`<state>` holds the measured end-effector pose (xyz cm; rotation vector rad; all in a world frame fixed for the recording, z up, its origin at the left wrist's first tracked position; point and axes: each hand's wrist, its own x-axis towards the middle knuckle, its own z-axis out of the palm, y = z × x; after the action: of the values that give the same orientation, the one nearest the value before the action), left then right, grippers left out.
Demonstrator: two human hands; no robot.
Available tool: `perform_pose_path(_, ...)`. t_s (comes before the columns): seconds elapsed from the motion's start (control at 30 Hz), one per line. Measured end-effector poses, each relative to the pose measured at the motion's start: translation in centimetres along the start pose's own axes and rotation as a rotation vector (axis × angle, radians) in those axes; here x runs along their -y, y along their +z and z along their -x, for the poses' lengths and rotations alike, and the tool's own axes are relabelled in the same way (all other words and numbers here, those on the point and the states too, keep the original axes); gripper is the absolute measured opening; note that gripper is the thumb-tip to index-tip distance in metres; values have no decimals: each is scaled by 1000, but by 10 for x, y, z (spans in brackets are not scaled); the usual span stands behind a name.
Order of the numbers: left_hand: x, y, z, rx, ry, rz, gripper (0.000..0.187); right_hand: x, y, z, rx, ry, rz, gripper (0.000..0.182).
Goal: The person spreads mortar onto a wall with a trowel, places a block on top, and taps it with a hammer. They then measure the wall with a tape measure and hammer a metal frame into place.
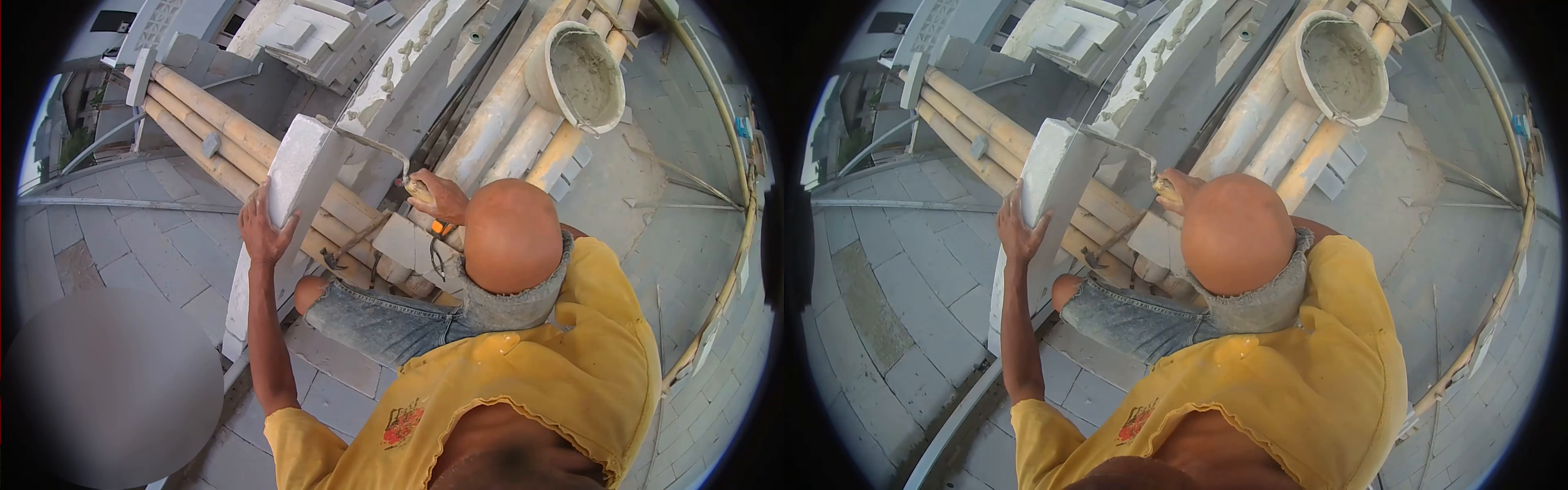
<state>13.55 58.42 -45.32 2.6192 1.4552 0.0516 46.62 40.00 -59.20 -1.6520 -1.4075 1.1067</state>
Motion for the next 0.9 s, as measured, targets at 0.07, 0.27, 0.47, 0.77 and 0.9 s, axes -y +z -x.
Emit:
perform_pose_path(0.07, 1, -2, 0, 0, 3, -2, 92, -16, -5, 22, -61, -23, -5, 50)
perform_pose_path(0.27, -4, -2, -4, 13, 8, 12, 93, 0, -15, 2, -42, 227, -198, 53)
perform_pose_path(0.47, -9, -3, -6, -14, 84, -5, 91, 26, 23, -62, -14, -183, -137, 52)
perform_pose_path(0.77, -6, -7, -4, 5, 83, 3, 93, 6, 26, 9, 143, -127, -197, 56)
perform_pose_path(0.9, -5, -6, 0, -9, 70, 1, 92, -6, 7, 28, 97, 95, -127, 56)
